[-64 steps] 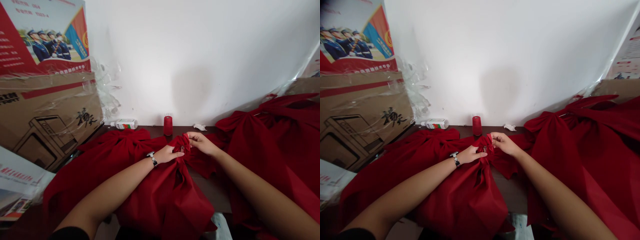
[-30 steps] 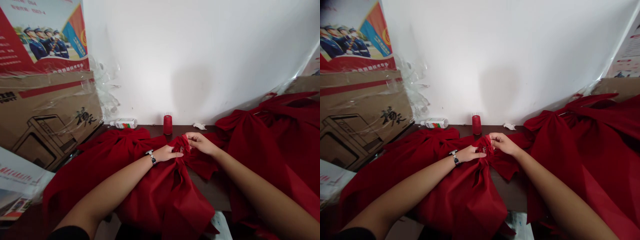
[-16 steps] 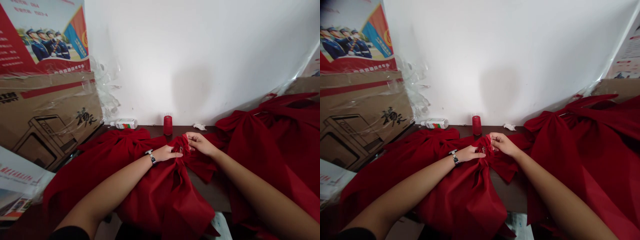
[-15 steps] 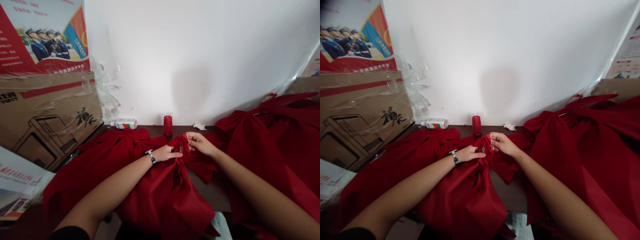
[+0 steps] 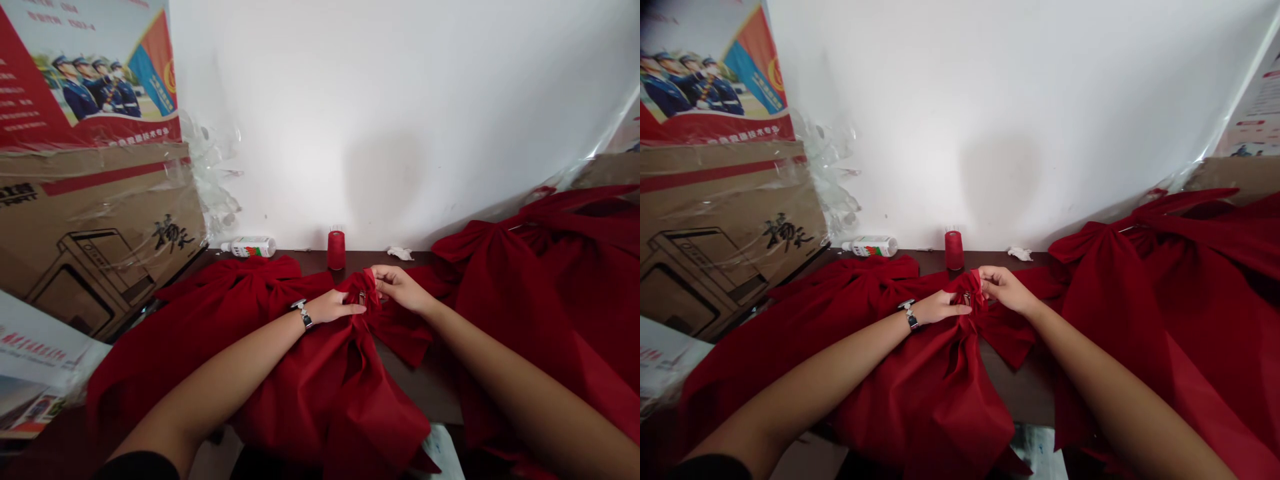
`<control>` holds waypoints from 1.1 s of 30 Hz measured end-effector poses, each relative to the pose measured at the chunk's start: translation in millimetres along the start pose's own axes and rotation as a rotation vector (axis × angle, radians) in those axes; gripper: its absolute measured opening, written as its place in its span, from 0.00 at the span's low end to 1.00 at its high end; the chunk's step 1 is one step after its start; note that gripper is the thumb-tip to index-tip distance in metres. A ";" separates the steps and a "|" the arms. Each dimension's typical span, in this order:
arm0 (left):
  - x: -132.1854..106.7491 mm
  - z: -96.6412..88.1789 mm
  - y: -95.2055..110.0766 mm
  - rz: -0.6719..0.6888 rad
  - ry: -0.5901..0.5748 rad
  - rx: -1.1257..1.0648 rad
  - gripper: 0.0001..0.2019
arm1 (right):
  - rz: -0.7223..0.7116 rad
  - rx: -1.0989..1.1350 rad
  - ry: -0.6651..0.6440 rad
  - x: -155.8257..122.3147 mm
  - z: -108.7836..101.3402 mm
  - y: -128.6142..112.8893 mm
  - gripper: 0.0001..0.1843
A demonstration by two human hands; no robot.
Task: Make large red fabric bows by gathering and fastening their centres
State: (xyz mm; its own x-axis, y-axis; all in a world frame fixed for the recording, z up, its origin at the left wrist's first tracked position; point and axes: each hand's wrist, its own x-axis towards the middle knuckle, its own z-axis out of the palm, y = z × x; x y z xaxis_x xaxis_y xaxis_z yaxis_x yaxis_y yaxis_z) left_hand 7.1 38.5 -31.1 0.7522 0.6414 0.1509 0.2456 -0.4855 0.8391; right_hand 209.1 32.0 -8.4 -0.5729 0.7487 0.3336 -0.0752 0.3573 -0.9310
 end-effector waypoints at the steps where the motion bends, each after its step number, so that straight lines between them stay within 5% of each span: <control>1: 0.1 -0.2 -0.4 0.003 -0.003 -0.001 0.21 | 0.008 0.017 0.004 0.1 0.0 1.0 0.19; 33: -1.6 -1.0 2.1 -0.050 -0.034 -0.050 0.20 | 0.001 -0.032 -0.071 0.4 -2.5 1.2 0.20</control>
State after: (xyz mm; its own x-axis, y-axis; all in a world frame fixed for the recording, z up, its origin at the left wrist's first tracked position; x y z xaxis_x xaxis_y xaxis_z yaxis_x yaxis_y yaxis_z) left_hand 5.8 37.1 -29.1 0.7605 0.6429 0.0908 0.2534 -0.4227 0.8701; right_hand 210.8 34.1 -9.0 -0.6294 0.7080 0.3202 -0.0489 0.3752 -0.9257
